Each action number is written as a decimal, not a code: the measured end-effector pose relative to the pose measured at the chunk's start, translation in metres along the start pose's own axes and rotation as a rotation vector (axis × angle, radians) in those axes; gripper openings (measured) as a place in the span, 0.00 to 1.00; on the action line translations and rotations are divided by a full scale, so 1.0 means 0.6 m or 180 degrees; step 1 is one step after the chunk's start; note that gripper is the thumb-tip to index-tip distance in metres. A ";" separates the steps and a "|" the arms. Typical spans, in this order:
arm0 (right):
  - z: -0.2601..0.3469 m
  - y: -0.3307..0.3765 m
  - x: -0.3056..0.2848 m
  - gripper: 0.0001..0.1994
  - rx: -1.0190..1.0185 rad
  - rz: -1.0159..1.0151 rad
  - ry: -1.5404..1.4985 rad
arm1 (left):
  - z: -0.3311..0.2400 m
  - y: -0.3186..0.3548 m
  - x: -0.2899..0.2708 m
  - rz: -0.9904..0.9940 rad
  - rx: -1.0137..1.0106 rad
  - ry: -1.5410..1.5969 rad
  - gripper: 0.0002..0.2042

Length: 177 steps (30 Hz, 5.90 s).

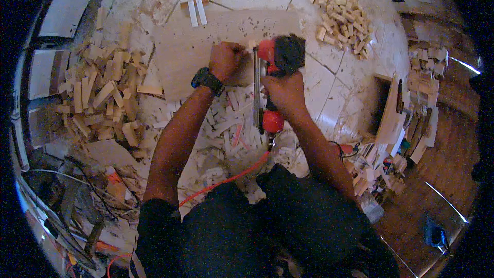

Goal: The person sits on the floor and uses a pneumatic nail gun to attach small wooden blocks to a flat board. They repeatedly pick up blocks, position them, and fire the nail gun to secure them in place.

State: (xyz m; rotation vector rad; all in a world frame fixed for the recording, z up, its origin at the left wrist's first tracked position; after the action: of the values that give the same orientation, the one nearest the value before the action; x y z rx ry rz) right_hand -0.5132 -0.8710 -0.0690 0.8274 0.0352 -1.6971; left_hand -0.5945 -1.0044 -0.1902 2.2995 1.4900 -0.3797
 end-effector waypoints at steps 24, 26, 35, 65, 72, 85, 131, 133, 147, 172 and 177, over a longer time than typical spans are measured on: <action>-0.127 0.110 -0.167 0.18 0.1097 -0.0696 -0.2058 | -0.075 0.166 -0.001 0.1093 0.1311 -0.2036 0.15; -0.128 0.111 -0.170 0.18 0.1055 -0.0734 -0.2027 | -0.075 0.168 0.002 0.1286 0.1448 -0.2113 0.16; -0.125 0.115 -0.173 0.17 0.1108 -0.0707 -0.2081 | -0.092 0.150 0.004 0.1638 0.1213 -0.1826 0.09; -0.119 0.119 -0.173 0.18 0.0931 -0.0623 -0.2037 | -0.053 0.167 0.022 0.0572 -0.1126 0.1056 0.13; -0.114 0.121 -0.171 0.18 0.1155 -0.0639 -0.2097 | -0.107 0.178 -0.008 -0.0438 0.0209 0.0440 0.11; -0.100 0.108 -0.154 0.19 0.1003 -0.0378 -0.2012 | -0.038 0.135 0.015 -0.0487 -0.1626 0.2766 0.12; -0.032 0.034 -0.026 0.14 0.0438 0.0299 -0.0598 | 0.018 0.077 -0.026 -0.0607 -0.1280 0.1404 0.34; -0.032 0.035 -0.026 0.14 0.0555 0.0306 -0.0651 | 0.020 0.077 -0.026 -0.0598 -0.1317 0.1288 0.33; -0.025 0.029 -0.011 0.14 -0.0043 0.0304 -0.0117 | 0.026 0.072 -0.023 -0.0632 -0.1119 0.1301 0.33; -0.065 0.088 -0.156 0.18 0.0686 -0.0840 -0.1866 | 0.025 0.060 -0.039 -0.0283 -0.0945 0.2011 0.28; -0.094 0.100 -0.159 0.17 0.0880 -0.0761 -0.2122 | 0.078 0.002 -0.119 -0.0737 -0.0759 0.2760 0.27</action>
State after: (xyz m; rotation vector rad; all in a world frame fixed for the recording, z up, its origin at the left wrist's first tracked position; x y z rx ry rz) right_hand -0.4272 -0.7847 -0.0368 0.4272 -0.5864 -2.1638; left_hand -0.6234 -1.0838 -0.2023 2.1845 2.0352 0.8070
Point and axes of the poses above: each hand's wrist, its own y-axis away from the middle knuckle, its own x-axis out of the palm, z = x × y, the point moved 3 cm from there along -y, towards the middle knuckle
